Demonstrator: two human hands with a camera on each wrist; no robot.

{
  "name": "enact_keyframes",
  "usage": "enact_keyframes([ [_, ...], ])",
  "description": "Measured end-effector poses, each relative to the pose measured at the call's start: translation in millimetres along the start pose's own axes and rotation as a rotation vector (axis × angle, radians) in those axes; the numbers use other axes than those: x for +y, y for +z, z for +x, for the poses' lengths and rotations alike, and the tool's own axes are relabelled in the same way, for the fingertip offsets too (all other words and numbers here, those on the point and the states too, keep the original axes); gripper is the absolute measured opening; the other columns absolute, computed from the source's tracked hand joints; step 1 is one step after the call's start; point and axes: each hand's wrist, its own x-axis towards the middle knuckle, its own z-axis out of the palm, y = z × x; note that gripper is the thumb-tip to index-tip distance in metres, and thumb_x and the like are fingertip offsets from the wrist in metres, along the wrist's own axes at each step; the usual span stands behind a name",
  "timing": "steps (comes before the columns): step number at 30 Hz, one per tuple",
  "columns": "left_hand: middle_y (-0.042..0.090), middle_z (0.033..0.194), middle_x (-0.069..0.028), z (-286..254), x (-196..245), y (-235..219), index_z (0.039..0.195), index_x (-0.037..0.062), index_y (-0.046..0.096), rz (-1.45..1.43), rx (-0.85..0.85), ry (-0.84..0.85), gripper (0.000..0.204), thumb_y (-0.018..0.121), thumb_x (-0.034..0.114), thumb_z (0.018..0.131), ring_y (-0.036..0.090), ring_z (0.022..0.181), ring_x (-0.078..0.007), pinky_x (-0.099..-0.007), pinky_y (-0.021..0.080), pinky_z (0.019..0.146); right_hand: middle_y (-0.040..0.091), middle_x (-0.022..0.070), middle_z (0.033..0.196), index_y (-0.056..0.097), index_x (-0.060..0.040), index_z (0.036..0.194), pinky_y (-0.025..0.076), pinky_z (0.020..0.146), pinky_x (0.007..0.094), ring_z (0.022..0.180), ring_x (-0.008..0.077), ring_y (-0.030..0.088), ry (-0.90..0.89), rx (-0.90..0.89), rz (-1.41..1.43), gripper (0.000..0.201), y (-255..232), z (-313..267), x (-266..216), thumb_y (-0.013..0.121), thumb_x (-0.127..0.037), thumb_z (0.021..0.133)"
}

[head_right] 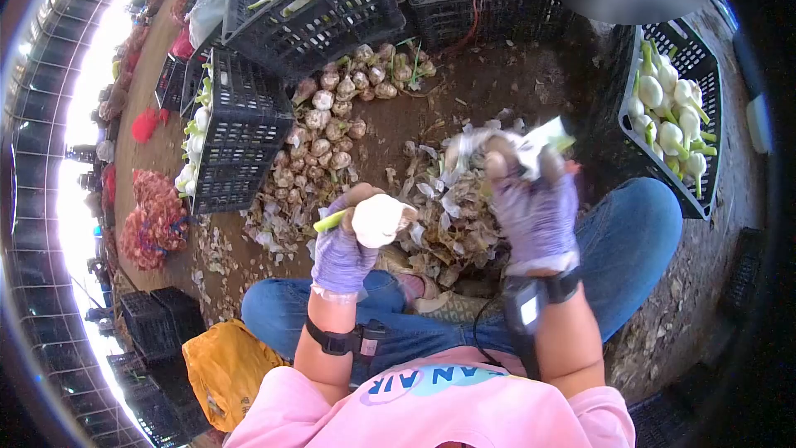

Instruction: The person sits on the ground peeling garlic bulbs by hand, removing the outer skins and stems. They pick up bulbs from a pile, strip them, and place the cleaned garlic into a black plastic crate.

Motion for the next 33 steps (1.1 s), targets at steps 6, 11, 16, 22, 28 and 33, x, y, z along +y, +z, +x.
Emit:
enact_keyframes([
  [6,0.060,0.106,-0.0115,9,-7,4,0.126,0.0006,0.043,-0.143,0.056,-0.023,0.064,0.067,0.038,0.079,0.061,0.091,-0.0171,-0.0252,0.055,0.071,0.050,0.0121,0.121,0.042,-0.0054,0.128,0.044,0.092,0.0335,0.108,0.0205,0.051,0.160,-0.363,-1.051,0.070,8,-24,8,0.078,-0.017,0.069],
  [11,0.060,0.106,-0.0116,7,-22,17,0.122,0.0001,0.046,-0.085,-0.018,-0.053,0.058,0.065,0.037,0.081,0.061,0.091,-0.0190,-0.0303,0.053,0.078,0.056,0.0054,0.101,0.050,-0.0026,0.112,0.048,0.079,0.0288,0.088,0.0136,0.055,0.129,-0.340,-0.945,0.041,8,-30,46,0.070,-0.011,0.077],
  [16,0.062,0.101,-0.0125,49,-48,6,0.109,-0.0012,0.054,-0.014,0.277,0.015,0.040,0.061,0.030,0.085,0.061,0.091,-0.0238,-0.0358,0.053,0.080,0.058,0.0015,0.085,0.058,-0.0030,0.096,0.047,0.069,0.0256,0.077,0.0093,0.054,0.341,-0.386,-0.892,0.018,12,-40,42,0.065,-0.008,0.081],
  [22,0.046,0.127,-0.0141,75,16,142,0.133,0.0009,0.035,-0.176,-0.456,-0.136,0.072,0.072,0.024,0.077,0.049,0.113,-0.0248,-0.0354,0.044,0.094,0.045,0.0068,0.117,0.041,-0.0027,0.123,0.043,0.085,0.0266,0.101,0.0099,0.048,0.110,-0.346,-0.054,0.040,-23,4,49,0.056,-0.003,0.086],
  [28,0.044,0.129,-0.0115,133,-40,76,0.133,0.0063,0.035,0.488,-0.319,0.013,0.059,0.065,0.017,0.083,0.046,0.116,-0.0244,-0.0339,0.042,0.096,0.062,0.0043,0.094,0.056,-0.0005,0.108,0.048,0.070,0.0240,0.079,0.0115,0.058,0.318,0.093,-0.965,0.042,-53,18,39,0.072,-0.010,0.071],
  [33,0.046,0.125,-0.0216,169,-95,-107,0.123,0.0048,0.047,1.180,0.344,-0.007,0.050,0.065,0.016,0.078,0.047,0.114,-0.0314,-0.0382,0.037,0.099,0.060,0.0014,0.086,0.060,-0.0013,0.098,0.045,0.067,0.0216,0.075,0.0083,0.055,0.332,0.102,-1.111,0.020,-59,27,54,0.064,-0.006,0.079],
])
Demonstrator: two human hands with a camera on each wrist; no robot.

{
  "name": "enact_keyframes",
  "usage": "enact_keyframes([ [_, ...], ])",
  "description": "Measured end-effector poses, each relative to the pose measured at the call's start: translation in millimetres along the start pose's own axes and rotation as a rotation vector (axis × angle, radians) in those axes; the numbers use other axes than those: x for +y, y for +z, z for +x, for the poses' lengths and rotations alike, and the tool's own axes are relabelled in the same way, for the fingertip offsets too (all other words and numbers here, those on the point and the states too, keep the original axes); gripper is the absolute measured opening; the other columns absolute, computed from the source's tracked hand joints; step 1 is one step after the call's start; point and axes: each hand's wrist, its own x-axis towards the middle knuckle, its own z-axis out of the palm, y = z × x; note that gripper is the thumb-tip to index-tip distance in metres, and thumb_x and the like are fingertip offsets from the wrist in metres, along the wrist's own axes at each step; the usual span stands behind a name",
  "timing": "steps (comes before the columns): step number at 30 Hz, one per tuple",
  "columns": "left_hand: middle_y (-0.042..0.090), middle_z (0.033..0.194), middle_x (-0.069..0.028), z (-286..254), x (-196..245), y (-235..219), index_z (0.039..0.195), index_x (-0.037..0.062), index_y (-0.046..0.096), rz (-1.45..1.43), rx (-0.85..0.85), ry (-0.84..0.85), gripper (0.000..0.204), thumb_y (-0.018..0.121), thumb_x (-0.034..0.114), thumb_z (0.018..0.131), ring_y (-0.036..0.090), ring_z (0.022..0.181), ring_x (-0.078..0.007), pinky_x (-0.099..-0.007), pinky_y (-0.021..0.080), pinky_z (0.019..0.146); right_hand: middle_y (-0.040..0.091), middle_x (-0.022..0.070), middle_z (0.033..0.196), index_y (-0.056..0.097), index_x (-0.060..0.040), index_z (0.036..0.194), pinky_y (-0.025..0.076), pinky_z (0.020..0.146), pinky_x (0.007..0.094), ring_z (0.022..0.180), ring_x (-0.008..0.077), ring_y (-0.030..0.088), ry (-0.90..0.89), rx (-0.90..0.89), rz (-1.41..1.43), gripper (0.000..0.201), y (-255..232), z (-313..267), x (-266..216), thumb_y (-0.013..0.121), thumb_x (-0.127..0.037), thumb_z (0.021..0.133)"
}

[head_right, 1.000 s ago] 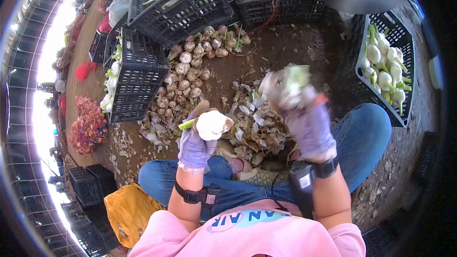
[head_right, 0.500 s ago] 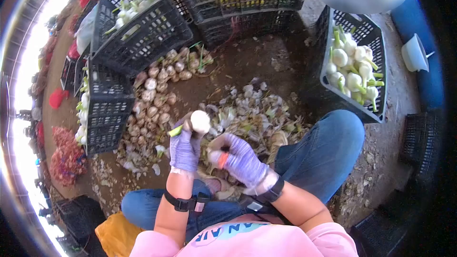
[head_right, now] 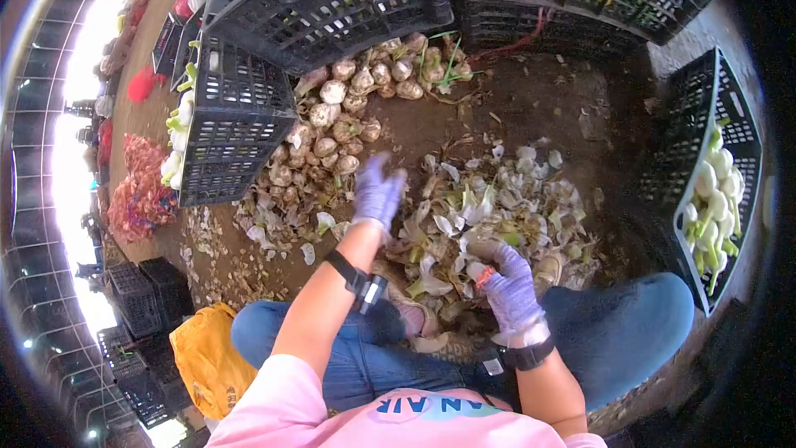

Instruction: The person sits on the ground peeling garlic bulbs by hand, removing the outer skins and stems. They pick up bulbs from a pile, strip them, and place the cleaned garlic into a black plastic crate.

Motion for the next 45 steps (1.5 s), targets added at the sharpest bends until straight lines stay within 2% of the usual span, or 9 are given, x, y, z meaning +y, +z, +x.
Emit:
enact_keyframes([
  [6,0.026,0.138,-0.0281,74,-132,-7,0.132,0.0161,0.040,0.181,-0.016,-0.478,0.068,0.072,0.020,0.072,0.035,0.126,-0.0383,-0.0392,0.038,0.100,0.060,0.0027,0.093,0.059,-0.0003,0.103,0.044,0.078,0.0236,0.086,0.0107,0.055,0.026,0.012,-0.012,0.026,3,16,5,0.061,-0.017,0.084],
  [10,0.033,0.135,-0.0260,72,-71,-21,0.129,0.0119,0.042,0.344,0.049,-0.591,0.068,0.074,0.021,0.070,0.040,0.122,-0.0379,-0.0396,0.041,0.097,0.060,0.0037,0.092,0.055,0.0008,0.107,0.044,0.077,0.0236,0.086,0.0107,0.055,0.090,0.090,0.116,0.028,0,18,19,0.059,-0.018,0.086],
  [15,0.058,0.104,-0.0095,27,-161,23,0.116,0.0065,0.044,-0.303,-0.090,-0.555,0.061,0.078,0.018,0.067,0.058,0.094,-0.0187,-0.0307,0.050,0.070,0.060,0.0073,0.098,0.057,-0.0008,0.108,0.042,0.083,0.0250,0.094,0.0125,0.054,-0.003,0.007,-0.052,0.026,13,9,-6,0.057,-0.015,0.086],
  [16,0.058,0.102,-0.0072,1,-72,-9,0.118,0.0068,0.043,-0.603,-0.283,-0.655,0.062,0.078,0.019,0.069,0.057,0.095,-0.0165,-0.0308,0.050,0.070,0.060,0.0073,0.098,0.057,-0.0008,0.108,0.042,0.083,0.0250,0.094,0.0125,0.054,-0.004,0.005,-0.051,0.026,15,7,-5,0.057,-0.015,0.086],
  [22,0.057,0.104,-0.0071,-95,101,-69,0.115,-0.0002,0.049,-0.653,-0.591,0.013,0.061,0.080,0.022,0.067,0.054,0.095,-0.0140,-0.0273,0.046,0.084,0.058,0.0007,0.094,0.049,-0.0036,0.123,0.045,0.073,0.0221,0.084,0.0079,0.054,-0.149,-0.025,0.014,0.050,22,-18,-16,0.062,-0.033,0.085],
  [26,0.055,0.105,-0.0122,-141,140,-97,0.112,0.0023,0.051,-0.046,-0.259,0.663,0.074,0.085,0.033,0.054,0.058,0.093,-0.0242,-0.0314,0.048,0.082,0.060,0.0050,0.102,0.056,0.0012,0.110,0.044,0.081,0.0241,0.093,0.0106,0.055,-0.229,-0.124,0.216,0.033,25,-49,-32,0.062,-0.019,0.085],
  [36,0.057,0.107,-0.0149,-185,156,-102,0.111,0.0073,0.051,0.037,-0.141,0.916,0.075,0.088,0.024,0.047,0.060,0.095,-0.0294,-0.0361,0.051,0.078,0.065,0.0071,0.089,0.061,0.0033,0.103,0.048,0.068,0.0236,0.080,0.0104,0.059,-0.250,-0.265,0.066,0.032,8,-98,-66,0.066,-0.019,0.080],
  [39,0.057,0.110,-0.0136,-189,151,-99,0.113,0.0065,0.052,-0.142,-0.212,0.820,0.072,0.086,0.024,0.052,0.060,0.096,-0.0258,-0.0346,0.050,0.080,0.066,0.0062,0.086,0.062,0.0029,0.101,0.048,0.068,0.0245,0.079,0.0104,0.060,-0.195,-0.302,0.142,0.031,2,-99,-66,0.067,-0.017,0.078],
  [45,0.058,0.107,-0.0103,-185,126,-81,0.120,0.0036,0.047,-1.159,-0.742,-0.326,0.083,0.041,0.074,0.076,0.060,0.091,-0.0204,-0.0305,0.052,0.072,0.061,0.0025,0.089,0.059,-0.0019,0.102,0.048,0.071,0.0255,0.081,0.0125,0.060,-0.628,-0.431,-0.286,0.024,-6,-91,-62,0.063,-0.012,0.081],
])
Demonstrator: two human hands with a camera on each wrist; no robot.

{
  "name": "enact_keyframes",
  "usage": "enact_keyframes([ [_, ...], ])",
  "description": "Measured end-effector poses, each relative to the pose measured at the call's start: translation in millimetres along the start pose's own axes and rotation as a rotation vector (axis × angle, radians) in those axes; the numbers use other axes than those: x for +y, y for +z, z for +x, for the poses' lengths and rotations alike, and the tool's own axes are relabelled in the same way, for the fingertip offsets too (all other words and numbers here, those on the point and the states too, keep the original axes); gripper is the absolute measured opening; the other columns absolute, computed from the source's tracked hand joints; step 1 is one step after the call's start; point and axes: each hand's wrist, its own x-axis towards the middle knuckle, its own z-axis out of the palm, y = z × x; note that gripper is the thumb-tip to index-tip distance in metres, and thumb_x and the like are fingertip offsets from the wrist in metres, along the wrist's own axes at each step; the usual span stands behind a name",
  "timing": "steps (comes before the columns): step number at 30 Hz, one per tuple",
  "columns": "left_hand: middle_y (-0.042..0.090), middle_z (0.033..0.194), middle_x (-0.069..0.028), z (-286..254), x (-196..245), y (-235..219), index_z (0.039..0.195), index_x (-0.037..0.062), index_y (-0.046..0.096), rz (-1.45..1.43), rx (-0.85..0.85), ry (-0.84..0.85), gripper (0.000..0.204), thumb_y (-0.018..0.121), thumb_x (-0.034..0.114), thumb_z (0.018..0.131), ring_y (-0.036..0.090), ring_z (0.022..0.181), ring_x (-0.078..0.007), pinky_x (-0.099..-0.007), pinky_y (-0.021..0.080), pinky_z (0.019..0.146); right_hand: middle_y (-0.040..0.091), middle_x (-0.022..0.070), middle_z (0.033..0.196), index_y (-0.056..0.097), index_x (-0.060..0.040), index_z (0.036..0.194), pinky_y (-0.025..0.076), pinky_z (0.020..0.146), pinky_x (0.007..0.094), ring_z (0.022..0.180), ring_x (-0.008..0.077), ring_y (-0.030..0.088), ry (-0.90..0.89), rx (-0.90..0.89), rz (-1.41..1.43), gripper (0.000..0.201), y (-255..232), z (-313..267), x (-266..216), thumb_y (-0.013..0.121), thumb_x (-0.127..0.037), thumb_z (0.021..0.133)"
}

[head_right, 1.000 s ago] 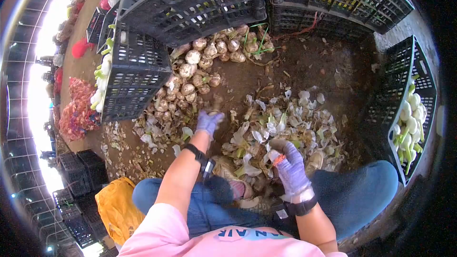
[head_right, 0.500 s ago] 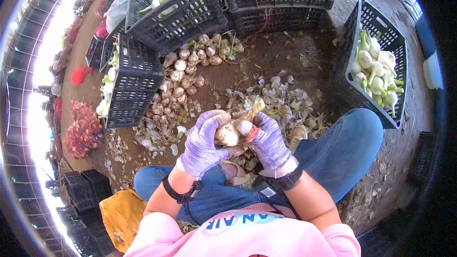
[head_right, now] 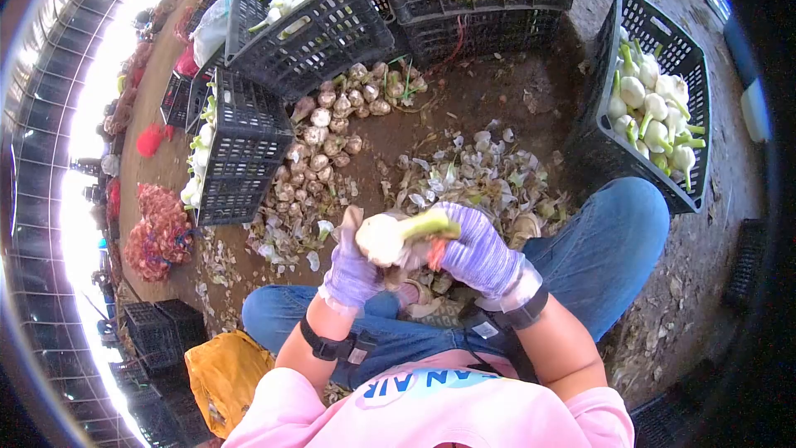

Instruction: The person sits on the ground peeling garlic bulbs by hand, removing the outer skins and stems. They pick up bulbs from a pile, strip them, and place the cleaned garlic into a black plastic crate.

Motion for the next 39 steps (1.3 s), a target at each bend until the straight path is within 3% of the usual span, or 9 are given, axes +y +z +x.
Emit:
enact_keyframes([
  [3,0.059,0.101,-0.0082,-1,-1,18,0.121,0.0047,0.045,0.231,0.162,0.170,0.085,0.044,0.075,0.074,0.061,0.083,-0.0197,-0.0305,0.053,0.062,0.060,0.0041,0.096,0.054,-0.0022,0.110,0.049,0.073,0.0268,0.085,0.0133,0.059,0.319,0.185,0.556,0.036,7,2,12,0.065,-0.020,0.081],
  [4,0.059,0.097,-0.0075,4,-9,27,0.120,0.0054,0.046,0.288,0.326,0.353,0.082,0.049,0.073,0.073,0.061,0.078,-0.0193,-0.0299,0.052,0.052,0.059,0.0061,0.099,0.048,-0.0025,0.117,0.049,0.077,0.0284,0.088,0.0138,0.058,0.139,0.159,0.531,0.050,8,-1,22,0.067,-0.030,0.080],
  [9,0.058,0.096,-0.0097,1,-2,15,0.121,0.0049,0.046,0.053,0.082,0.210,0.070,0.061,0.057,0.076,0.059,0.083,-0.0189,-0.0315,0.053,0.065,0.058,0.0121,0.103,0.053,0.0010,0.110,0.045,0.086,0.0413,0.093,0.0252,0.058,0.303,0.150,1.089,0.073,12,-5,28,0.066,-0.058,0.070],
  [17,0.053,0.108,-0.0105,-1,1,12,0.127,0.0042,0.038,0.103,0.044,0.321,0.075,0.078,0.031,0.069,0.056,0.096,-0.0196,-0.0308,0.050,0.080,0.062,0.0113,0.095,0.057,0.0006,0.101,0.048,0.077,0.0301,0.083,0.0203,0.060,0.171,0.192,0.919,0.027,7,11,32,0.059,-0.021,0.085],
  [21,0.051,0.111,-0.0104,-2,1,5,0.126,0.0051,0.039,0.330,0.130,0.454,0.075,0.079,0.032,0.068,0.052,0.104,-0.0211,-0.0324,0.047,0.085,0.060,0.0078,0.100,0.051,0.0001,0.110,0.046,0.085,0.0309,0.095,0.0164,0.057,0.169,0.359,0.356,0.034,4,15,38,0.065,-0.010,0.081],
  [27,0.043,0.120,-0.0153,-3,-1,8,0.122,0.0070,0.045,1.125,0.189,0.819,0.062,0.077,0.019,0.070,0.049,0.107,-0.0257,-0.0353,0.044,0.090,0.059,0.0055,0.099,0.049,-0.0015,0.113,0.046,0.086,0.0291,0.094,0.0154,0.056,0.140,0.255,0.458,0.041,30,10,15,0.068,-0.010,0.078],
  [29,0.042,0.123,-0.0145,-9,6,6,0.123,0.0091,0.047,1.108,0.138,0.791,0.060,0.074,0.009,0.070,0.051,0.104,-0.0246,-0.0335,0.047,0.085,0.060,0.0053,0.096,0.052,-0.0008,0.111,0.049,0.080,0.0276,0.088,0.0144,0.058,0.303,0.253,0.305,0.038,22,9,18,0.069,-0.011,0.078],
  [31,0.044,0.126,-0.0141,-18,9,1,0.128,0.0088,0.043,0.220,-0.061,0.236,0.067,0.072,0.003,0.068,0.054,0.100,-0.0231,-0.0312,0.049,0.081,0.061,0.0076,0.096,0.055,-0.0004,0.109,0.051,0.071,0.0259,0.083,0.0144,0.060,0.410,0.345,0.638,0.032,13,18,3,0.066,-0.014,0.082],
  [39,0.050,0.124,-0.0138,-12,6,10,0.133,0.0037,0.037,-0.061,-0.004,0.301,0.072,0.072,0.009,0.070,0.054,0.107,-0.0234,-0.0335,0.050,0.082,0.060,0.0088,0.099,0.056,-0.0010,0.106,0.052,0.073,0.0252,0.089,0.0160,0.060,0.235,0.347,0.561,0.026,15,7,6,0.063,-0.012,0.083],
])
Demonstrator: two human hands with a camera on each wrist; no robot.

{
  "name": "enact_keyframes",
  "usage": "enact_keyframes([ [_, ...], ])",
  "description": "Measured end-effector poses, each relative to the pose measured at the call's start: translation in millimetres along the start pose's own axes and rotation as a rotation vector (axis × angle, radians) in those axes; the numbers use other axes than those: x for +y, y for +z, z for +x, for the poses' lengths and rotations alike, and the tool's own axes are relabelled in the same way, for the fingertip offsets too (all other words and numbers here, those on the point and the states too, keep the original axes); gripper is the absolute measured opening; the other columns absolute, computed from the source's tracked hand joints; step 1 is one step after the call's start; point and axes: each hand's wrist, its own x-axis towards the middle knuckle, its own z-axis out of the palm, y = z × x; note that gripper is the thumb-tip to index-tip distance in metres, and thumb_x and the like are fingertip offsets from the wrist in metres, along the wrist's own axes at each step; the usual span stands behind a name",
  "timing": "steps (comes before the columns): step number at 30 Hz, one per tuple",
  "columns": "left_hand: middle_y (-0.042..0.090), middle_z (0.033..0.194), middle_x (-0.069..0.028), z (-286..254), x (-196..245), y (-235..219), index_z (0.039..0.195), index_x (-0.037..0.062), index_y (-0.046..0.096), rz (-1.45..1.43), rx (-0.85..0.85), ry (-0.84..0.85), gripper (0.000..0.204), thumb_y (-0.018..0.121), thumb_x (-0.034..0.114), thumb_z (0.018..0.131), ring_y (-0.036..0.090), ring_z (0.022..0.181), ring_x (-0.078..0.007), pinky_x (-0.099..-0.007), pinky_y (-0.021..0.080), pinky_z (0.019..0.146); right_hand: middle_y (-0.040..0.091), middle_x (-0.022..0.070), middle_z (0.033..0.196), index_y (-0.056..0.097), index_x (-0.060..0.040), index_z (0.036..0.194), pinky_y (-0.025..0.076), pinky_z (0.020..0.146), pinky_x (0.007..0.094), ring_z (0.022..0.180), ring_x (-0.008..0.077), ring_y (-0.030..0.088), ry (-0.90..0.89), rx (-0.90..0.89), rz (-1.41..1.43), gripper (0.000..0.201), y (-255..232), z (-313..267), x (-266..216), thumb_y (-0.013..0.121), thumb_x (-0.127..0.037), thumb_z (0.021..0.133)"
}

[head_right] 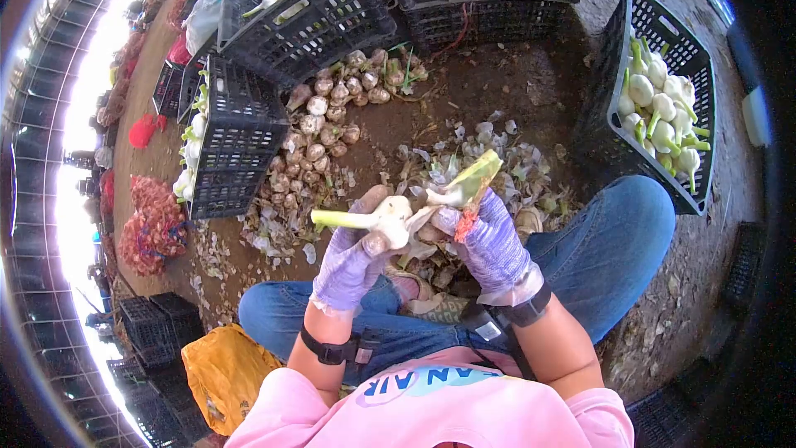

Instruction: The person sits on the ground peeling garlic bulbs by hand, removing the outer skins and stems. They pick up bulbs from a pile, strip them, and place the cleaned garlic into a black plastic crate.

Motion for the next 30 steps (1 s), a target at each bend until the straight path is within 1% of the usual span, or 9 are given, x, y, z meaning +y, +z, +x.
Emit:
enact_keyframes([
  [4,0.053,0.119,-0.0122,-4,2,0,0.132,0.0043,0.039,-0.039,-0.038,-0.021,0.073,0.075,0.016,0.070,0.055,0.103,-0.0210,-0.0308,0.049,0.080,0.059,0.0084,0.101,0.052,0.0001,0.103,0.050,0.076,0.0225,0.091,0.0141,0.058,-0.103,-0.087,0.472,0.020,-17,18,-1,0.058,-0.010,0.086],
  [8,0.054,0.117,-0.0109,-1,1,1,0.131,0.0044,0.041,0.081,-0.033,0.069,0.074,0.077,0.015,0.068,0.055,0.103,-0.0195,-0.0300,0.049,0.080,0.057,0.0070,0.111,0.050,0.0000,0.115,0.047,0.084,0.0241,0.100,0.0131,0.053,-0.077,0.097,0.293,0.030,-30,32,12,0.057,-0.009,0.086],
  [9,0.054,0.115,-0.0098,-1,2,5,0.130,0.0043,0.042,0.187,0.002,0.084,0.074,0.078,0.015,0.067,0.055,0.102,-0.0190,-0.0296,0.049,0.080,0.057,0.0063,0.111,0.052,0.0000,0.117,0.043,0.088,0.0246,0.099,0.0123,0.053,-0.174,0.090,-0.084,0.033,-15,20,7,0.058,-0.008,0.085],
  [12,0.056,0.111,-0.0086,4,0,3,0.123,0.0031,0.047,0.415,0.083,0.128,0.074,0.083,0.015,0.060,0.055,0.101,-0.0180,-0.0290,0.049,0.081,0.059,0.0058,0.107,0.055,0.0006,0.114,0.043,0.087,0.0257,0.097,0.0119,0.054,-0.014,-0.046,-0.303,0.032,-6,4,-5,0.061,-0.010,0.084],
  [14,0.054,0.113,-0.0122,5,5,4,0.117,0.0037,0.051,1.162,0.103,0.344,0.069,0.084,0.014,0.058,0.057,0.101,-0.0229,-0.0324,0.048,0.085,0.060,0.0057,0.103,0.056,0.0010,0.112,0.045,0.083,0.0260,0.094,0.0116,0.055,-0.009,-0.021,-0.238,0.033,3,2,1,0.062,-0.014,0.083],
  [19,0.055,0.099,-0.0128,6,8,16,0.107,0.0053,0.058,1.610,0.060,0.661,0.069,0.086,0.017,0.045,0.057,0.087,-0.0303,-0.0366,0.050,0.074,0.062,0.0057,0.097,0.057,0.0017,0.109,0.047,0.076,0.0249,0.086,0.0105,0.056,0.025,-0.031,-0.243,0.037,7,4,9,0.068,-0.017,0.079],
  [26,0.054,0.098,-0.0118,0,11,15,0.107,0.0073,0.058,1.685,0.049,0.762,0.068,0.086,0.017,0.046,0.057,0.088,-0.0305,-0.0353,0.050,0.073,0.064,0.0030,0.084,0.062,0.0011,0.100,0.047,0.065,0.0216,0.073,0.0078,0.057,0.166,-0.077,-0.187,0.028,1,5,-2,0.068,-0.016,0.079],
  [28,0.054,0.099,-0.0118,-2,7,9,0.108,0.0082,0.057,1.400,0.045,0.552,0.069,0.087,0.017,0.047,0.057,0.089,-0.0287,-0.0345,0.051,0.072,0.064,0.0031,0.083,0.063,0.0015,0.099,0.047,0.065,0.0219,0.072,0.0079,0.057,0.187,-0.116,-0.190,0.027,0,5,-7,0.068,-0.016,0.079],
  [30,0.054,0.099,-0.0119,-1,9,9,0.109,0.0087,0.056,1.323,0.025,0.559,0.070,0.088,0.017,0.046,0.057,0.090,-0.0277,-0.0339,0.051,0.071,0.063,0.0039,0.086,0.061,0.0025,0.101,0.047,0.066,0.0216,0.074,0.0079,0.057,0.230,-0.164,-0.243,0.029,-1,5,-11,0.067,-0.015,0.079],
])
